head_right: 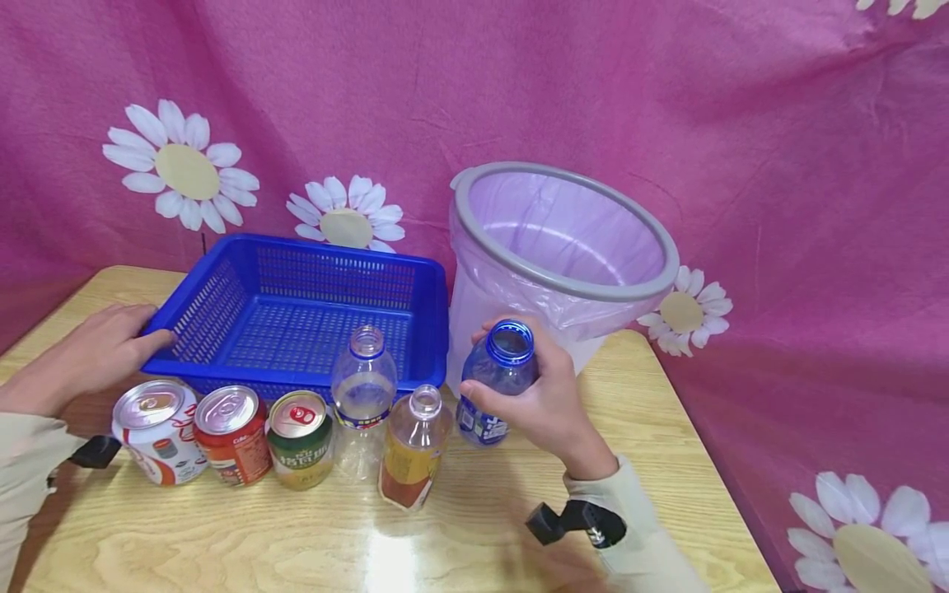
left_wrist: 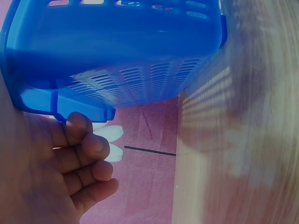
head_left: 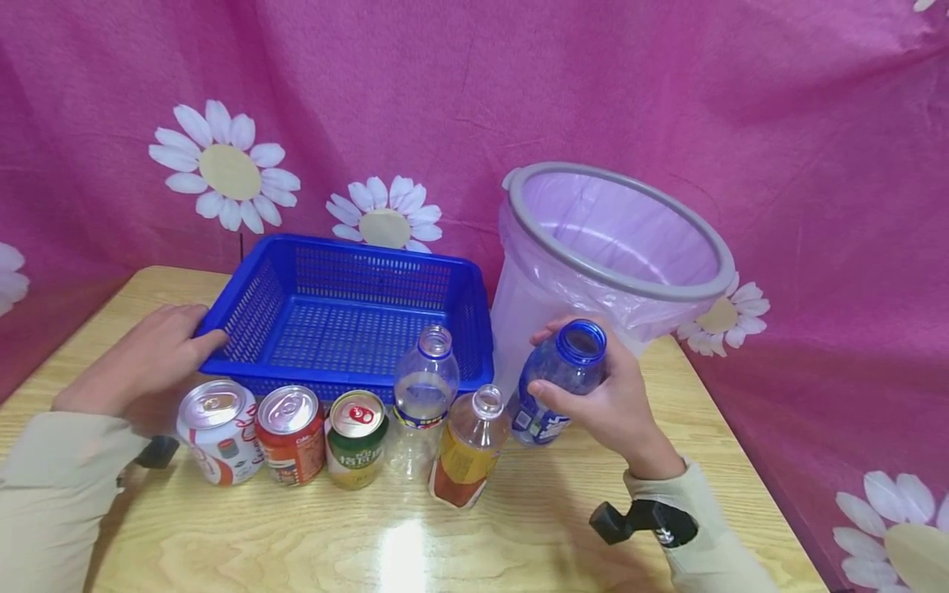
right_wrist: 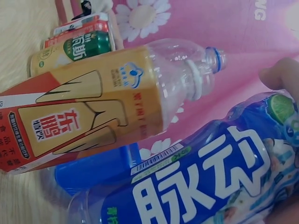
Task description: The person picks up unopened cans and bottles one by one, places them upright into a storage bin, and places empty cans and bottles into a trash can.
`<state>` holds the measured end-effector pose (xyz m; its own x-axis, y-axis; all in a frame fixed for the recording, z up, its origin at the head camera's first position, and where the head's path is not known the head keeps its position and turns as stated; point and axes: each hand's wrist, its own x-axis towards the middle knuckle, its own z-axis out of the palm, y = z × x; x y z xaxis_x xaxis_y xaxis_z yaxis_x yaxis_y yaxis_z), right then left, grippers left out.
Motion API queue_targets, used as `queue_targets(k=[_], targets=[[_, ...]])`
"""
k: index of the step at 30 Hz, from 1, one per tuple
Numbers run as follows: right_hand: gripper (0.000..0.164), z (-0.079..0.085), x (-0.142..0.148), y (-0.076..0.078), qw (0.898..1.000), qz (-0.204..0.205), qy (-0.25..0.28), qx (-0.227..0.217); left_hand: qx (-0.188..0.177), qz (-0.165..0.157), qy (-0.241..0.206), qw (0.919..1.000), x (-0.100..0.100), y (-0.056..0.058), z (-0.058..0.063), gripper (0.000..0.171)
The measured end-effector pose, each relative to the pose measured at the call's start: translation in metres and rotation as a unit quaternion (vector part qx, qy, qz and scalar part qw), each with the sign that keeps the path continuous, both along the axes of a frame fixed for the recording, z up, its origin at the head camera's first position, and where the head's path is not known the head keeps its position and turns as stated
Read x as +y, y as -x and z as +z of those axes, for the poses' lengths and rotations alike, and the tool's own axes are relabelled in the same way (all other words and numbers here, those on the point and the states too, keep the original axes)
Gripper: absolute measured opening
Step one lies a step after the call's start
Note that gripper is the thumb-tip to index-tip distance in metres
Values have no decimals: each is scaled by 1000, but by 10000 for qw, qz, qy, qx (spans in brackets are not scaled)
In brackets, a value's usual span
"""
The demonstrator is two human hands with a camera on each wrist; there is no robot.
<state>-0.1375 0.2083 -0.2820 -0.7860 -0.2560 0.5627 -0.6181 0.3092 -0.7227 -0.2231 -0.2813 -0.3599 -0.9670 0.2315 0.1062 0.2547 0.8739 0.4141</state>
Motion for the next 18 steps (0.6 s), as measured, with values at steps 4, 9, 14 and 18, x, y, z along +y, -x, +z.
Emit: queue_targets(k=[4, 9, 14, 18], targets=[[60, 9, 0, -4, 9998, -31, -153, 132, 56, 1, 100, 9999, 0, 1, 1, 48], [60, 19, 1, -12, 9990, -111, -392, 178, 77, -22, 228, 9997, -1, 1, 2, 50], [61, 27, 1, -19, 9979, -160, -571, 264, 65, -9, 163, 9998, 0, 1, 2, 48], [63, 36, 1, -23, 9960, -207, -743, 450, 132, -37, 192, 9997, 0, 1, 2, 46]])
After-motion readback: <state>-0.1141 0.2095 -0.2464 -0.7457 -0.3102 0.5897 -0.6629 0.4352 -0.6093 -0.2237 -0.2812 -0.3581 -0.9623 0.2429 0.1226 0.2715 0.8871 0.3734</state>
